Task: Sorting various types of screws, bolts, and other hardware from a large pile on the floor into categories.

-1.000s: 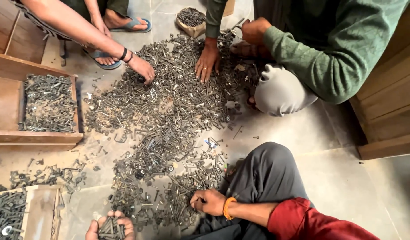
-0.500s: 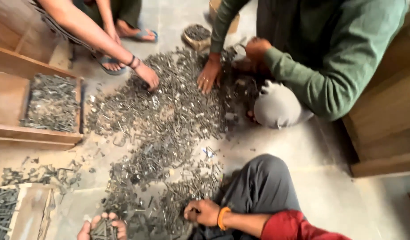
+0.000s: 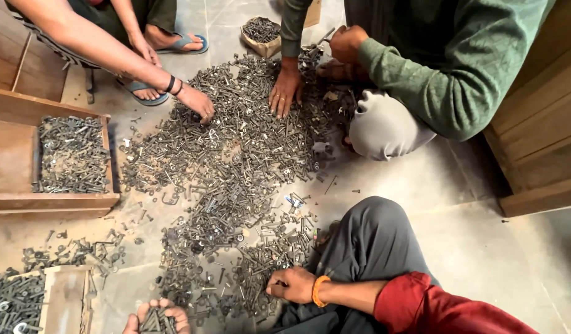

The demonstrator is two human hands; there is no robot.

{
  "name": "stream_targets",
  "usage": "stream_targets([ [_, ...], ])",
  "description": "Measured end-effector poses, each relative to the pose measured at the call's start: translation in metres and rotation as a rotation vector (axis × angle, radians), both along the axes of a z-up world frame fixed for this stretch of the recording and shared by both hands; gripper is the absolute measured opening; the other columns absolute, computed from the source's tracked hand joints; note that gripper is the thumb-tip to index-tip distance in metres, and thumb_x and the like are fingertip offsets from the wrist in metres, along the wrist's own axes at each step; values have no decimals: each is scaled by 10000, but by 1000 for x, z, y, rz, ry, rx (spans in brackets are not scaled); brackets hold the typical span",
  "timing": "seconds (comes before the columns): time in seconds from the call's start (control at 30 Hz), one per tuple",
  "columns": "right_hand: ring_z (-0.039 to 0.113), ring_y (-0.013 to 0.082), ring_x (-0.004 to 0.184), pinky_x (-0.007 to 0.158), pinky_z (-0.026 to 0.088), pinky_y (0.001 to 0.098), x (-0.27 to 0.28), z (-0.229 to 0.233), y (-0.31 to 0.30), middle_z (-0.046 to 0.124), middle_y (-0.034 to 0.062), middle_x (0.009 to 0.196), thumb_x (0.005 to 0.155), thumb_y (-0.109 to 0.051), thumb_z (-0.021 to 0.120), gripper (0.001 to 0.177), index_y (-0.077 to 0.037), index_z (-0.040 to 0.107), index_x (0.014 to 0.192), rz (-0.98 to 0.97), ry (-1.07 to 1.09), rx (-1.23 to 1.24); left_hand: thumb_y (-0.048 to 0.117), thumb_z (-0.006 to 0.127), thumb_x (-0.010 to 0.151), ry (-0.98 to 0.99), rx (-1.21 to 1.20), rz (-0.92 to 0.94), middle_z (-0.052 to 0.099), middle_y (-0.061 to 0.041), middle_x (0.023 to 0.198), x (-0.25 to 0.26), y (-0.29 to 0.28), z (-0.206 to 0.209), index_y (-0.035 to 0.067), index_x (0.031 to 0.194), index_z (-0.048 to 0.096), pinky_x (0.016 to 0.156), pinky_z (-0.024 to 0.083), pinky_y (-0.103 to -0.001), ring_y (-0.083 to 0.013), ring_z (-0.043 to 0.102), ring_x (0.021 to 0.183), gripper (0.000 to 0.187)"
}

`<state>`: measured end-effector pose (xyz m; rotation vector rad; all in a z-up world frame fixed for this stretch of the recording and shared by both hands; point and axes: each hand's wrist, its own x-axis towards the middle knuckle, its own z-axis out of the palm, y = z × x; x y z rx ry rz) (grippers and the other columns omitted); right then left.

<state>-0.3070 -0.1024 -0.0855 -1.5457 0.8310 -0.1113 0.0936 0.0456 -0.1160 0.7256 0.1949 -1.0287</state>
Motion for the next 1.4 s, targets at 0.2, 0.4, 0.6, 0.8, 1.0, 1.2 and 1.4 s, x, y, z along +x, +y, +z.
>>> stream_targets([
  [0.2,731,317,855,781,562,436,2,-7,4,751,132,897,957,-402,653,314,-116,741,1052,1,-24,-18,466,508,1104,-35,108,26,727,-63,1065,-6,-4,18,133,974,743,733,565,-347,-263,676,1006,427],
  [0.4,732,322,852,779,560,439,1,-9,3,752,133,906,952,-384,652,303,-115,740,1061,8,-11,-31,463,536,1075,-40,137,28,732,-57,1054,-19,-12,30,154,988,746,728,575,-346,-249,687,988,383],
  [0.6,738,313,844,769,567,433,1,-7,2,756,130,907,949,-385,653,309,-111,743,1059,6,-28,-27,454,551,1070,-98,187,83,739,-68,1103,-27,-14,40,148,1010,758,765,582,-362,-247,687,1009,375],
  [0.8,735,312,837,767,565,433,0,-10,7,751,135,899,952,-377,662,298,-118,744,1074,28,2,-30,441,565,1080,-59,186,105,733,-70,1098,-36,-15,51,140,1011,750,776,585,-362,-248,687,1019,360],
  [1.0,747,298,876,787,573,411,0,-16,7,765,112,932,938,-356,673,272,-128,744,1067,42,-39,-53,471,522,1073,-21,182,82,728,-57,1069,-25,-12,34,147,979,740,747,576,-369,-250,690,988,402],
  [1.2,726,284,807,758,568,407,-3,24,-9,733,104,867,926,-424,716,442,-108,650,1228,-5,-19,-36,462,499,1082,-42,76,57,715,-85,1104,-8,-4,7,123,969,724,771,568,-374,-267,669,1037,423],
  [1.4,611,247,706,658,536,390,-10,82,-42,587,79,801,805,-513,854,939,-85,405,1510,-228,-200,-355,447,537,1073,-50,171,110,707,-78,1116,-52,-7,65,110,976,716,791,563,-367,-263,653,1074,394],
])
